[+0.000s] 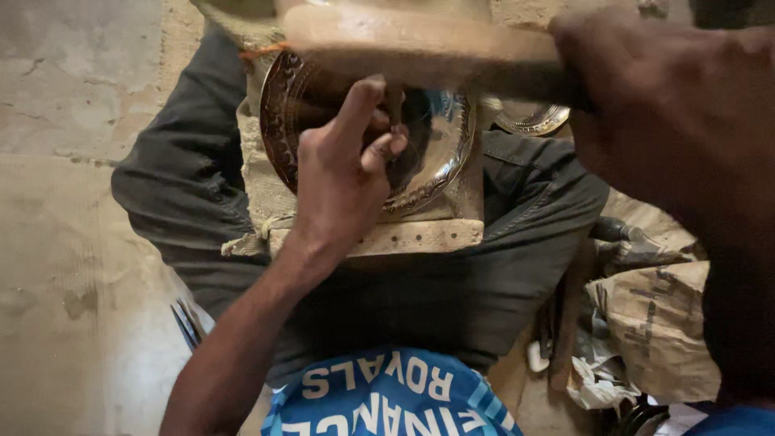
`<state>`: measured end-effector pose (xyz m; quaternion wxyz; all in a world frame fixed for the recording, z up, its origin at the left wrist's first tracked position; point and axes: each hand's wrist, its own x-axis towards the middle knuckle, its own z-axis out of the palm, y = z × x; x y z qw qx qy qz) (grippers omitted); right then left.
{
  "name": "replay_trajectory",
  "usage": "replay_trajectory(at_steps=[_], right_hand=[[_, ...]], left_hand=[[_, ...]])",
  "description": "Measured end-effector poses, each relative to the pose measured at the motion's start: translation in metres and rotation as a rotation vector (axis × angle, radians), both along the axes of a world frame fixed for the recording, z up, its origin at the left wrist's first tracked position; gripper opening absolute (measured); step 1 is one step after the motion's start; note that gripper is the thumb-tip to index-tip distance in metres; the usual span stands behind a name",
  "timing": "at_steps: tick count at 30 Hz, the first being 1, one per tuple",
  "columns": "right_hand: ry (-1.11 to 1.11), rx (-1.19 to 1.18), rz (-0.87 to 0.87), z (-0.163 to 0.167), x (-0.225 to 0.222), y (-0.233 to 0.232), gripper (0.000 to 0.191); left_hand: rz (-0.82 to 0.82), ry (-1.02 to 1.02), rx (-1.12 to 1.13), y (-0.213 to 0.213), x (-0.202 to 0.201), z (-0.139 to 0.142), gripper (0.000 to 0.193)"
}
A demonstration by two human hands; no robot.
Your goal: The person is engraving a metal plate using a chisel and hammer. They first draw a design on the plate with a tool, then use a hammer and chisel to create the engraved pattern.
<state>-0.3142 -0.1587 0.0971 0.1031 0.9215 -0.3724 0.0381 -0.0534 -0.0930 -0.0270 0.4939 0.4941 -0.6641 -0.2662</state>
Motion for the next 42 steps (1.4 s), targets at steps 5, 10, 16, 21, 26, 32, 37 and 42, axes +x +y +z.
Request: replay_trajectory(at_steps=[5, 10, 16, 21, 26, 32, 37, 42], right_hand=[[0.025, -0.109, -0.022, -0.004, 0.003, 0.011, 0.047], [-0.018, -0.250, 0.099, -0.010, -0.004, 0.006, 0.034], [0.108, -0.232, -0.055, -0.017, -0.018, -0.008, 0.023], [-0.061, 0.011, -0.065, -0.009, 0.000, -0.022, 0.022], [0.141, 0.150, -0.027, 0.009, 0.024, -0.027, 0.019], [0.125, -0.053, 0.029, 0.018, 0.020, -0.011, 0.024], [0.006, 0.020, 0.000, 0.007, 0.009, -0.006, 0.027], [-0.017, -0.011, -0.043, -0.005, -0.007, 0.004, 0.032]], left_hand=[[0.001, 0.018, 0.085, 0.002, 0.001, -0.007, 0.044], [0.122, 0.131, 0.052, 0.011, -0.005, -0.011, 0.044], [0.257, 0.230, 0.049, 0.021, -0.017, -0.009, 0.039], [0.233, 0.196, 0.008, 0.020, -0.016, -0.008, 0.037], [0.206, 0.186, 0.009, 0.018, -0.016, -0.008, 0.035], [0.183, 0.144, 0.072, 0.011, -0.013, -0.006, 0.037], [0.094, 0.070, 0.031, 0.003, -0.009, -0.005, 0.035], [-0.041, 0.010, 0.036, -0.003, -0.003, 0.001, 0.042]])
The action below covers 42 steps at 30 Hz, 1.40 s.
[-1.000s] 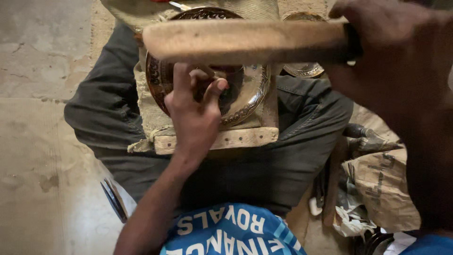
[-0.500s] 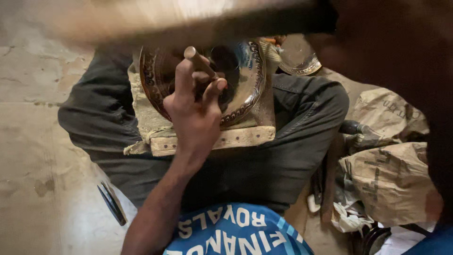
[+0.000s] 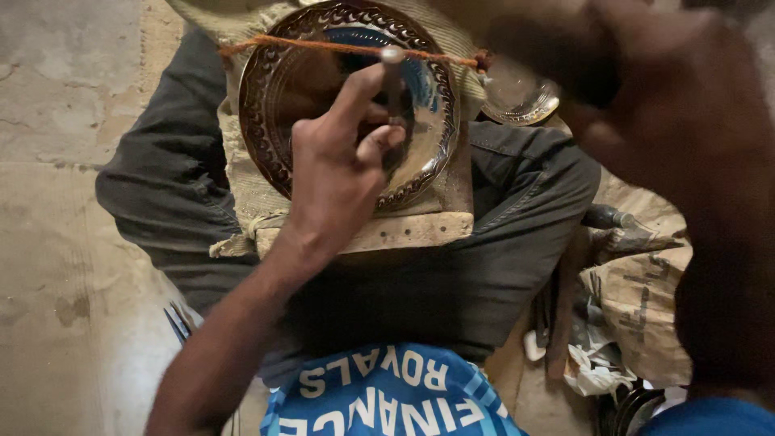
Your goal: The person is engraving a metal plate using a chisel and hammer. They first draw a design on the plate with a tool, then use a hammer and chisel to create the engraved pattern.
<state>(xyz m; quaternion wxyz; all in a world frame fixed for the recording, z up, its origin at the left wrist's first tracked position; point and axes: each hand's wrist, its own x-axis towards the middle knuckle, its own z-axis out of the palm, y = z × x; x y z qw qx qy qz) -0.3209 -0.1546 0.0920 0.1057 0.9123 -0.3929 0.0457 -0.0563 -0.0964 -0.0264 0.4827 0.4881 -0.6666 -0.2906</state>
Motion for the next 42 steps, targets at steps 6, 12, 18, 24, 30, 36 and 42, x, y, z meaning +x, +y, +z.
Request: replay_trajectory(at_steps=[6, 12, 18, 24, 30, 36, 42], right_hand=[[-0.470, 0.245, -0.223, -0.037, -0.022, 0.025, 0.033], [-0.945, 0.356, -0.410, -0.109, -0.037, 0.081, 0.031], [-1.292, 0.313, -0.578, -0.184, -0.029, 0.123, 0.025], [-1.353, 0.150, -0.572, -0.228, -0.015, 0.139, 0.029], [-1.694, 0.081, -0.260, -0.242, -0.010, 0.129, 0.028], [-1.085, -0.013, -0.410, -0.231, -0.023, 0.124, 0.040], [-1.258, 0.007, -0.302, -0.239, -0.023, 0.132, 0.030]], left_hand=[[-0.204, -0.178, 0.001, -0.019, 0.007, 0.017, 0.048], [-0.531, -0.353, -0.001, -0.036, 0.006, 0.043, 0.060], [-0.853, -0.622, 0.082, -0.059, -0.016, 0.058, 0.053], [-1.027, -0.887, -0.005, -0.067, -0.022, 0.075, 0.046], [-1.088, -0.994, 0.028, -0.071, -0.025, 0.087, 0.047], [-1.113, -1.014, 0.045, -0.068, -0.029, 0.091, 0.069], [-1.138, -1.034, 0.002, -0.063, -0.028, 0.100, 0.059]])
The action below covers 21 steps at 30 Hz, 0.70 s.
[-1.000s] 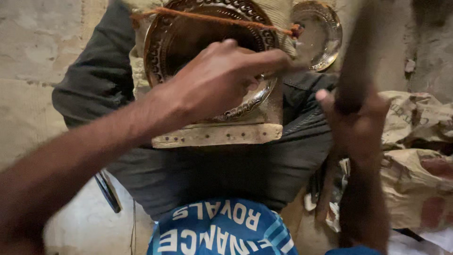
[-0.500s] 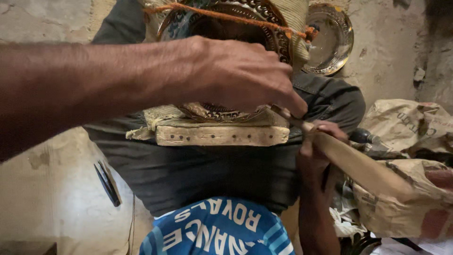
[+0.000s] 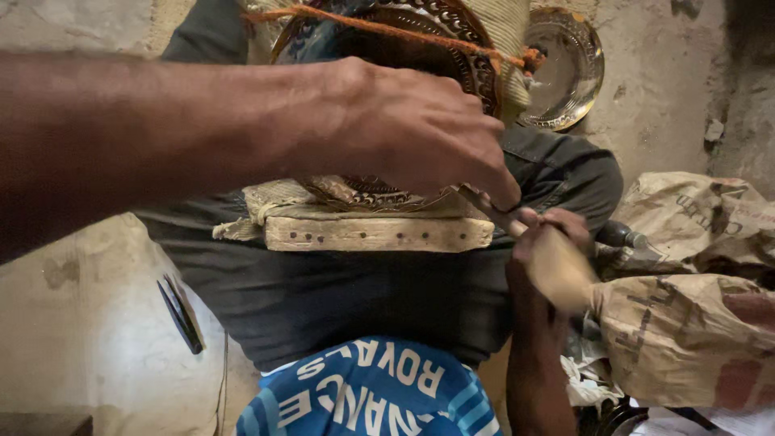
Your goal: The person is engraving a metal plate using a chisel and hammer. They first draw a design on the plate with a tool, then use a hammer and chisel to create the engraved pattern.
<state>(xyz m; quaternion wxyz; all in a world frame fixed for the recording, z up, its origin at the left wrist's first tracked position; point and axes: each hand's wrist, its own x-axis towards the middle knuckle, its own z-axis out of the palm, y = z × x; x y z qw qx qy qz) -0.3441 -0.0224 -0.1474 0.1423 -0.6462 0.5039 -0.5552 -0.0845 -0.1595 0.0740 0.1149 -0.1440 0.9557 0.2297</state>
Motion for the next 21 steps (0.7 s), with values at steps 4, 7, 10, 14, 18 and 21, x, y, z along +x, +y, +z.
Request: replay_trajectory(at_steps=[4, 7, 10, 14, 18, 21], right_hand=[[0.040, 0.033, -0.033, -0.004, -0.001, 0.008, 0.022], [0.052, 0.254, -0.179, 0.004, -0.003, 0.009, 0.017], [-0.148, 0.374, -0.138, 0.021, -0.005, 0.000, 0.023], [-0.065, 0.339, -0.073, 0.056, -0.004, -0.023, 0.042], [0.061, 0.276, 0.060, 0.100, 0.002, -0.056, 0.030], [0.305, 0.195, 0.134, 0.136, 0.001, -0.086, 0.030]], left_hand=[[0.037, -0.236, 0.011, 0.001, 0.004, -0.005, 0.041], [0.273, 0.111, 0.089, -0.002, 0.018, -0.017, 0.050], [0.576, 0.762, 0.120, 0.012, 0.045, -0.033, 0.039], [1.041, 1.045, 0.280, 0.053, 0.067, -0.057, 0.041], [1.256, 1.062, 0.219, 0.083, 0.046, -0.086, 0.039], [1.261, 1.136, 0.088, 0.088, 0.035, -0.100, 0.050]])
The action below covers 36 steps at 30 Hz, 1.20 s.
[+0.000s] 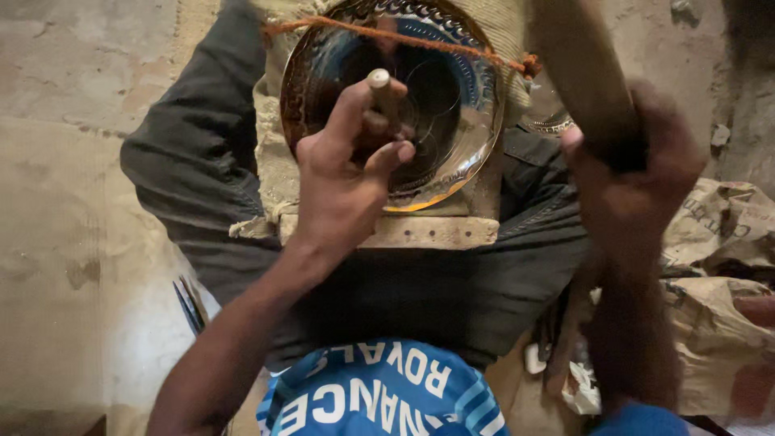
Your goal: The person is engraving a metal plate using a chisel and hammer. They first draw a design on the plate with a tool, then use a hammer and chisel to create the engraved pattern.
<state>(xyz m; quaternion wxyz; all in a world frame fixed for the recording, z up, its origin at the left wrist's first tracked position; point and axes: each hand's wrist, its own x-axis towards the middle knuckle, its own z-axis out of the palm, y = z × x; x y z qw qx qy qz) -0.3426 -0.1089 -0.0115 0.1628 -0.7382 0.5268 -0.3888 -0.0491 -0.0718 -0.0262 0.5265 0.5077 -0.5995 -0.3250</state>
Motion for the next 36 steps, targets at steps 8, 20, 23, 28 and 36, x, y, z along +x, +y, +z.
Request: replay_trajectory(at_steps=[8, 20, 23, 28, 36], right_hand=[[0.374, -0.242, 0.335, 0.045, -0.002, -0.072, 0.018], [0.965, -0.270, 0.414, 0.096, 0.033, -0.080, 0.010], [1.005, -0.360, 0.417, 0.101, 0.042, -0.081, 0.008], [0.984, -0.317, 0.436, 0.101, 0.045, -0.079, 0.011], [0.943, -0.265, 0.432, 0.095, 0.035, -0.083, 0.017]], left_hand=[[-0.038, -0.097, -0.088, -0.009, -0.003, -0.006, 0.060], [0.131, -0.067, -0.034, 0.001, -0.018, -0.003, 0.048], [0.202, -0.010, 0.005, 0.009, -0.024, -0.002, 0.046], [0.323, 0.049, 0.062, 0.020, -0.033, 0.000, 0.041], [0.313, 0.088, 0.067, 0.014, -0.035, -0.002, 0.046]])
